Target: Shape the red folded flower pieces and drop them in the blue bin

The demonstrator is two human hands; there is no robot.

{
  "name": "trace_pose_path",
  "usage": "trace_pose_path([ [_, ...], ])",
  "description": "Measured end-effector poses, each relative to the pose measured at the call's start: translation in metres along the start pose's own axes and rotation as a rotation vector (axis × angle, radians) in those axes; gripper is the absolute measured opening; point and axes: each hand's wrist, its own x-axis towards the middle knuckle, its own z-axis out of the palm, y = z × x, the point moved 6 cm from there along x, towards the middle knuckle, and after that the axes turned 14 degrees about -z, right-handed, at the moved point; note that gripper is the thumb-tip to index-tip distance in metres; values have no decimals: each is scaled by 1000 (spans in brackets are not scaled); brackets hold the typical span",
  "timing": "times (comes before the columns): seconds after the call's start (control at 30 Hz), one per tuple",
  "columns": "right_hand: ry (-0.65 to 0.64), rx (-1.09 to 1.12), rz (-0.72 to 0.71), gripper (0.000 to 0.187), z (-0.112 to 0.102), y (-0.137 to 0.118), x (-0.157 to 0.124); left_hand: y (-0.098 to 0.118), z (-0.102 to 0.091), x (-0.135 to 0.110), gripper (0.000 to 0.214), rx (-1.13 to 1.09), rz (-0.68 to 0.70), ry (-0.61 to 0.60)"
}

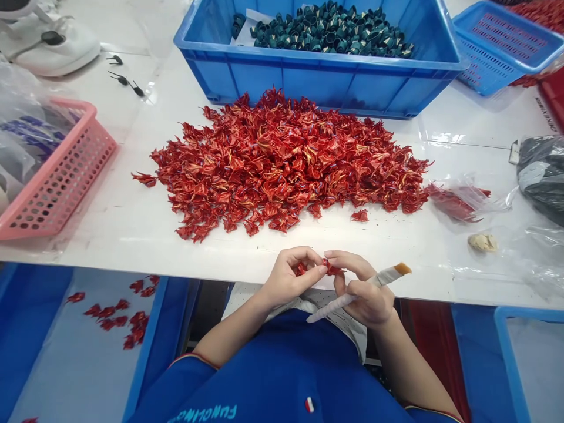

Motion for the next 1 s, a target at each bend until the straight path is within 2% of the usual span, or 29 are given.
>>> trace_pose_path([
  [0.47, 18, -42, 16, 33, 0, -1, -1, 1, 0, -2, 38, 1, 75, -12],
  [0.6, 31, -18, 45, 33, 0, 0, -1, -1, -1, 0, 44, -22, 50, -12],
  [0.87, 260, 3, 221, 33, -10, 7, -6, -3, -3, 2, 49, -97, -25, -9],
  [0.93, 332, -11, 269, 28, -15, 9, -10, -3, -4, 2, 50, -95, -59, -1],
  [1.0, 447, -33, 350, 14, -21, 13, -16, -4, -3, 2, 50, -90, -88, 0],
])
